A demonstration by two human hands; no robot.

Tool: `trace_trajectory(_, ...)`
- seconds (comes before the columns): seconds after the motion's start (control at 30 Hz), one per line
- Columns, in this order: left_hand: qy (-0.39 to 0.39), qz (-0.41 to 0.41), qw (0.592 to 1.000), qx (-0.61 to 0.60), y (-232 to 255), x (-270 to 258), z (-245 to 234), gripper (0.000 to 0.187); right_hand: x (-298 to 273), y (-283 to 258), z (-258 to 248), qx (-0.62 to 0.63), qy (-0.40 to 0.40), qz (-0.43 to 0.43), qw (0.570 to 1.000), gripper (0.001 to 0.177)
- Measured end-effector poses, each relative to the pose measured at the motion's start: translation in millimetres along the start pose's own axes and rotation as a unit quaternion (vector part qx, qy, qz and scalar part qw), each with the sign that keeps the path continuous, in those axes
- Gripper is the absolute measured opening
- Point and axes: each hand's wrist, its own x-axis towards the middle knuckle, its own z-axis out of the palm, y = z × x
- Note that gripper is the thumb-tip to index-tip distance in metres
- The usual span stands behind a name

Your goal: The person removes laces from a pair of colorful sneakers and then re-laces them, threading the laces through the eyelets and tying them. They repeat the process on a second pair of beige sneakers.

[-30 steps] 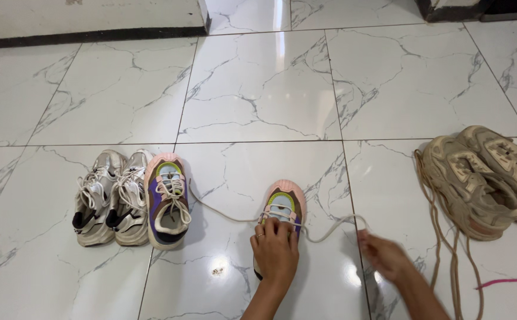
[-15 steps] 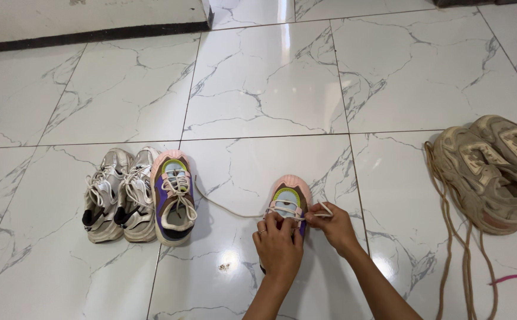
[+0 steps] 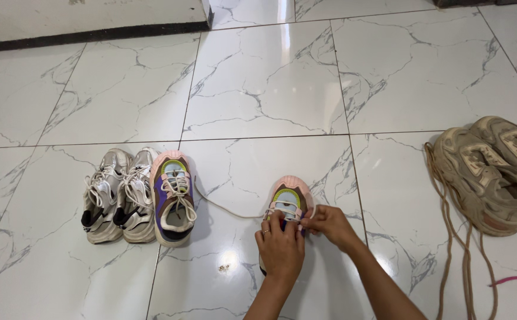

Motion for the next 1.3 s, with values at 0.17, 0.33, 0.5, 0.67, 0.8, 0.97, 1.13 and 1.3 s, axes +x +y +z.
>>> trace_trajectory(0.17, 0.030, 0.030, 0.999, 0.007, 0, -2, 2, 0.018, -3, 24, 17, 0.084, 0.077, 0.045, 0.992, 0.019)
trace_trajectory(0.33, 0.058, 0.052, 0.997, 0.023, 0, 1, 5, 0.016, -3, 33, 33, 0.095, 0.134, 0.020, 0.986, 0.032)
trace_trajectory(0.5, 0.028, 0.059, 0.997, 0.042, -3, 4, 2, 0.017, -10, 27, 38, 0.134, 0.140, 0.003, 0.981, 0.026)
trace_trajectory(0.67, -0.022, 0.110, 0.984, 0.140, -1, 6, 5, 0.021, -17, 24, 40, 0.161, 0.135, -0.010, 0.978, 0.023)
trace_trajectory(0.8, -0.050, 0.123, 0.974, 0.185, 2, 7, 6, 0.024, -17, 24, 44, 0.175, 0.147, -0.006, 0.973, 0.024)
trace_trajectory(0.97, -0.074, 0.111, 0.970, 0.202, 12, 11, -13, 0.030, -37, 15, 44, 0.126, 0.208, 0.021, 0.970, 0.031)
trace_trajectory(1.13, 0.011, 0.139, 0.981, 0.133, 26, 16, -69, 0.041, -74, -6, 59, -0.113, 0.192, -0.180, 0.958, 0.045)
trace_trajectory(1.3, -0.033, 0.068, 0.958, -0.277, 2, 43, -108, 0.013, -96, -67, 62, -0.037, 0.100, -0.320, 0.941, 0.020)
